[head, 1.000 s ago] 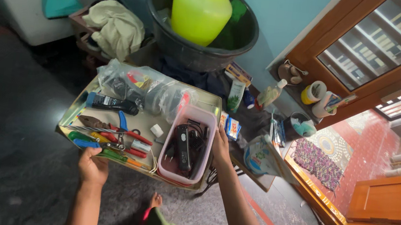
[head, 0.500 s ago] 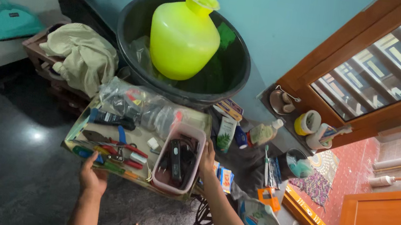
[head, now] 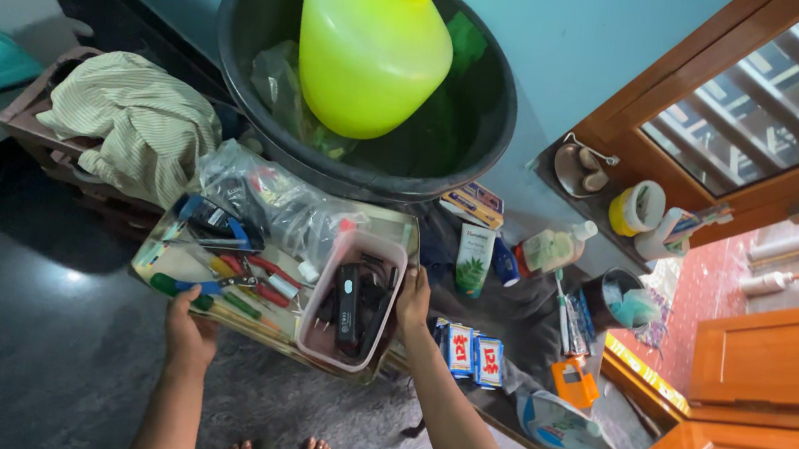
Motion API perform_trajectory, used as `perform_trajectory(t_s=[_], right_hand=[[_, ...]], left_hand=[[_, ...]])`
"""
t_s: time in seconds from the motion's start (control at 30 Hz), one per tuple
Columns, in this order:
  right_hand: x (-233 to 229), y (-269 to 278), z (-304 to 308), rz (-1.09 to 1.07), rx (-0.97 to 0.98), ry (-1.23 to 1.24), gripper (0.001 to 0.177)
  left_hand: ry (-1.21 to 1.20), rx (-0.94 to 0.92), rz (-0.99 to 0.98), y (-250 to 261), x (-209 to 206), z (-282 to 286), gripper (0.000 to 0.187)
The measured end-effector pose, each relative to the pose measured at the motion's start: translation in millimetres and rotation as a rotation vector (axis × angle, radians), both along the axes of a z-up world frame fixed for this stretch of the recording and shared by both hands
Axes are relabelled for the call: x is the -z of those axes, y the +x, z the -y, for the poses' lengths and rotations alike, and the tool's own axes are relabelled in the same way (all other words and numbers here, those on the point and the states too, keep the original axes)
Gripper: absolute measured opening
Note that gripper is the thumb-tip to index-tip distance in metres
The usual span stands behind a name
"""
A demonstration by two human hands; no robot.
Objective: The person opens a dark wooden cupboard, removes various items including a cup of tools, toothbrushes, soap, and a tray of small tools, and places them on a nearby table before rearranging a newspaper on one of the shelves.
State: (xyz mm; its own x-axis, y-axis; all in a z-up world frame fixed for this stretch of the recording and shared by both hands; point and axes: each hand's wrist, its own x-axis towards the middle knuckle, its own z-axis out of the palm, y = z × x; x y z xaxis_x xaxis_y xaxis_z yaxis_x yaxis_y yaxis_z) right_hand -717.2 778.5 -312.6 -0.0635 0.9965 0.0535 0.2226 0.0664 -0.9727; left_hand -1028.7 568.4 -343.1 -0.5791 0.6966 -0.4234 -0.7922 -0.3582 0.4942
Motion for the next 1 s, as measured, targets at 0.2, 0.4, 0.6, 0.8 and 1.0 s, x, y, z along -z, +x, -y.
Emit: perform_trajectory(t_s=[0.2, 0.4, 0.6, 0.8, 1.0], right_hand=[[6.7, -16.5, 21.5, 0.031, 0.091, -0.128, 0.038], [5.1, -11.7, 17.6, 0.120, 0.141, -0.049, 0.036], [-6.5, 24.1, -24.2, 0.372, 0.118, -0.041, 0.040], [-12.8, 38.3, -75.1, 0.528, -0.003, 0.094, 0.039], [-12.4, 60.8, -100.6, 0.364, -0.006, -0.207, 0.031]], left_hand=[[-0.111, 0.048, 0.191, -10.0, 35.6, 0.9, 0.034], [-0.187, 0.076, 0.224, 2.0, 46.0, 14.7, 0.027], [-0.075, 0.226, 0.299, 60.1, 39.8, 51.0, 0.032], [0.032, 0.267, 0.401, 108.2, 33.5, 58.9, 0.037], [-0.032, 0.190, 0.447, 160.0, 34.0, 50.2, 0.038]])
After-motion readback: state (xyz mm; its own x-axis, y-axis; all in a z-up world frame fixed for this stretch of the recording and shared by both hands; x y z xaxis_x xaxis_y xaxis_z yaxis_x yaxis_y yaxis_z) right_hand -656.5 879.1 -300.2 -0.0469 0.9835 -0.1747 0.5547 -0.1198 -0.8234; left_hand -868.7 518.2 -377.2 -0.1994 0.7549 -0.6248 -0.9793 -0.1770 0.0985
